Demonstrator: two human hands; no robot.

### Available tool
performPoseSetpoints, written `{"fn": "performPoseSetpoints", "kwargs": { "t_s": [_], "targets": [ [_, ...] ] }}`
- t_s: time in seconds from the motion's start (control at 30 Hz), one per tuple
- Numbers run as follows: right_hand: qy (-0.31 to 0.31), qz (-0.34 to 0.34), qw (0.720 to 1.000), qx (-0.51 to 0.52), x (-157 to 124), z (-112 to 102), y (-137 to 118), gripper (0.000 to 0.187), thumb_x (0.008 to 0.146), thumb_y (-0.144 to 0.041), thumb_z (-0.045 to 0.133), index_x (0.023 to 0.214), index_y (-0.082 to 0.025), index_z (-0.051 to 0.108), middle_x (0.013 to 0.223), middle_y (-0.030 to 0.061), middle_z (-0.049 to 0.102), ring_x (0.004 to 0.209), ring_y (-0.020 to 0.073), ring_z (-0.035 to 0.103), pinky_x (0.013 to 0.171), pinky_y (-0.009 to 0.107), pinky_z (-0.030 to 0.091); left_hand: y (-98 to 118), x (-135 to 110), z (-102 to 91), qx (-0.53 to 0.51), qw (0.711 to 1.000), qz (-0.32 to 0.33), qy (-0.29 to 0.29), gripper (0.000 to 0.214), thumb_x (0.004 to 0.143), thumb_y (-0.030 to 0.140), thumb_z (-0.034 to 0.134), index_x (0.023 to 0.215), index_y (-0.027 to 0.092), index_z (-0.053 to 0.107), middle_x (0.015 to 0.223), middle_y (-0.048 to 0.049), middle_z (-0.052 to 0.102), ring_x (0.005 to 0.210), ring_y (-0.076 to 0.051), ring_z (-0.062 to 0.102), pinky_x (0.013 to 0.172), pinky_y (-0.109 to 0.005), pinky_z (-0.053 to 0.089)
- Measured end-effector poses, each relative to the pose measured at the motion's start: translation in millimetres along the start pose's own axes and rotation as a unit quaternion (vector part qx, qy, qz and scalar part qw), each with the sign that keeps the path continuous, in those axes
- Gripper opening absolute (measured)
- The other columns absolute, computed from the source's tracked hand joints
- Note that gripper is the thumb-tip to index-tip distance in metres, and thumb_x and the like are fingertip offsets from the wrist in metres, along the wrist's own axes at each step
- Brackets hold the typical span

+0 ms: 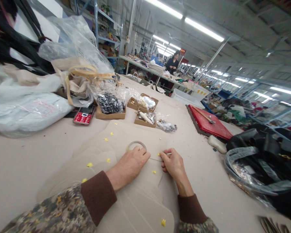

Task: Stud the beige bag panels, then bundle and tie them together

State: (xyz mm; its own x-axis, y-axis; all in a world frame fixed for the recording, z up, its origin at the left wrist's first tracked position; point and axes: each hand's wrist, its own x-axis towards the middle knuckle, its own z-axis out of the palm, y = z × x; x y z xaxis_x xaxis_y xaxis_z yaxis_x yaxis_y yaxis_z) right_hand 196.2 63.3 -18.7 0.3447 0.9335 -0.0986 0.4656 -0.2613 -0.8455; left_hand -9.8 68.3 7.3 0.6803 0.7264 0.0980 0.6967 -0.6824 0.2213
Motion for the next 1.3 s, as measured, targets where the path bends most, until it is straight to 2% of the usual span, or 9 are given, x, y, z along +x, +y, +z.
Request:
{"fn": "performPoseSetpoints", "kwargs": {
  "t_s": [0.13,0.27,0.33,0.47,0.63,0.8,1.1,1.2,1.3],
  "targets": [
    [-0.017,-0.025,0.999,0.012,-8,-6,7,0.029,0.081,-0.043,0.058,0.084,-0.014,0.065,0.057,0.0022,0.065,0.046,0.0144,0.060,0.046,0.025,0.051,2,0,1.2,-0.003,1.000,-0.003,0.004,0.023,0.087,0.001,0.041,0.098,0.017,0.055,0.103,-0.0070,0.061,0.091,-0.024,0.052,0.074,-0.034,0.046],
    [0.023,-0.141,0.972,-0.185,-13,1,-1,0.028,0.087,-0.037,0.053,0.081,-0.017,0.072,0.070,0.0070,0.073,0.063,0.0181,0.065,0.062,0.027,0.048,-2,3,-3.2,0.006,1.000,0.018,-0.003,0.024,0.086,0.000,0.041,0.097,0.016,0.055,0.100,-0.0075,0.062,0.088,-0.023,0.053,0.072,-0.033,0.046],
    [0.041,-0.159,0.955,-0.248,-11,6,-5,0.026,0.088,-0.031,0.053,0.078,-0.019,0.073,0.079,0.0093,0.075,0.070,0.0196,0.066,0.067,0.028,0.045,-10,8,-9.1,0.021,0.999,0.045,-0.005,0.023,0.086,0.001,0.042,0.094,0.016,0.056,0.094,-0.0079,0.062,0.085,-0.023,0.053,0.068,-0.032,0.044],
    [0.049,-0.150,0.949,-0.272,-6,11,-9,0.023,0.087,-0.029,0.054,0.076,-0.018,0.071,0.076,0.0091,0.073,0.067,0.0195,0.064,0.063,0.027,0.039,-32,17,-15.7,0.053,0.994,0.092,0.015,0.020,0.085,0.001,0.044,0.089,0.016,0.056,0.085,-0.0079,0.060,0.080,-0.022,0.053,0.067,-0.032,0.042],
    [0.016,-0.181,0.937,-0.298,-7,3,-10,0.022,0.087,-0.029,0.054,0.072,-0.019,0.067,0.073,0.0039,0.069,0.063,0.0156,0.060,0.060,0.025,0.036,-45,15,-6.9,0.066,0.989,0.114,0.066,0.015,0.086,0.005,0.045,0.086,0.016,0.055,0.086,-0.0093,0.058,0.081,-0.023,0.051,0.076,-0.036,0.043],
    [-0.048,-0.182,0.943,-0.274,-16,-7,-13,0.020,0.085,-0.029,0.055,0.070,-0.019,0.066,0.068,0.0008,0.067,0.063,0.0147,0.059,0.059,0.024,0.036,-40,2,-7.6,0.057,0.995,0.079,0.027,0.016,0.086,0.005,0.043,0.082,0.017,0.053,0.078,-0.0072,0.058,0.074,-0.023,0.053,0.070,-0.035,0.043],
    [-0.127,-0.180,0.939,-0.263,-61,-14,-17,0.016,0.079,-0.020,0.058,0.063,-0.019,0.063,0.066,0.0001,0.064,0.062,0.0134,0.056,0.059,0.024,0.036,-36,-27,-12.0,0.036,0.998,0.031,-0.049,0.018,0.086,0.006,0.040,0.085,0.019,0.053,0.077,-0.0055,0.059,0.067,-0.021,0.056,0.060,-0.030,0.040],
    [-0.146,-0.160,0.956,-0.199,-60,-18,-12,0.009,0.078,-0.023,0.062,0.077,-0.020,0.070,0.070,-0.0003,0.065,0.065,0.0140,0.058,0.062,0.024,0.040,-35,-27,-15.8,0.000,0.999,0.035,-0.023,0.018,0.090,0.008,0.039,0.091,0.019,0.053,0.080,-0.0037,0.062,0.071,-0.019,0.058,0.063,-0.028,0.040],
    [-0.142,-0.121,0.980,-0.061,-50,-27,-5,0.024,0.080,-0.033,0.063,0.098,-0.018,0.071,0.067,-0.0017,0.063,0.061,0.0137,0.056,0.060,0.024,0.041,-26,-21,-26.5,-0.051,0.997,0.057,0.029,0.017,0.095,0.013,0.038,0.091,0.019,0.053,0.079,-0.0014,0.062,0.072,-0.017,0.058,0.064,-0.026,0.040]
  ]
}}
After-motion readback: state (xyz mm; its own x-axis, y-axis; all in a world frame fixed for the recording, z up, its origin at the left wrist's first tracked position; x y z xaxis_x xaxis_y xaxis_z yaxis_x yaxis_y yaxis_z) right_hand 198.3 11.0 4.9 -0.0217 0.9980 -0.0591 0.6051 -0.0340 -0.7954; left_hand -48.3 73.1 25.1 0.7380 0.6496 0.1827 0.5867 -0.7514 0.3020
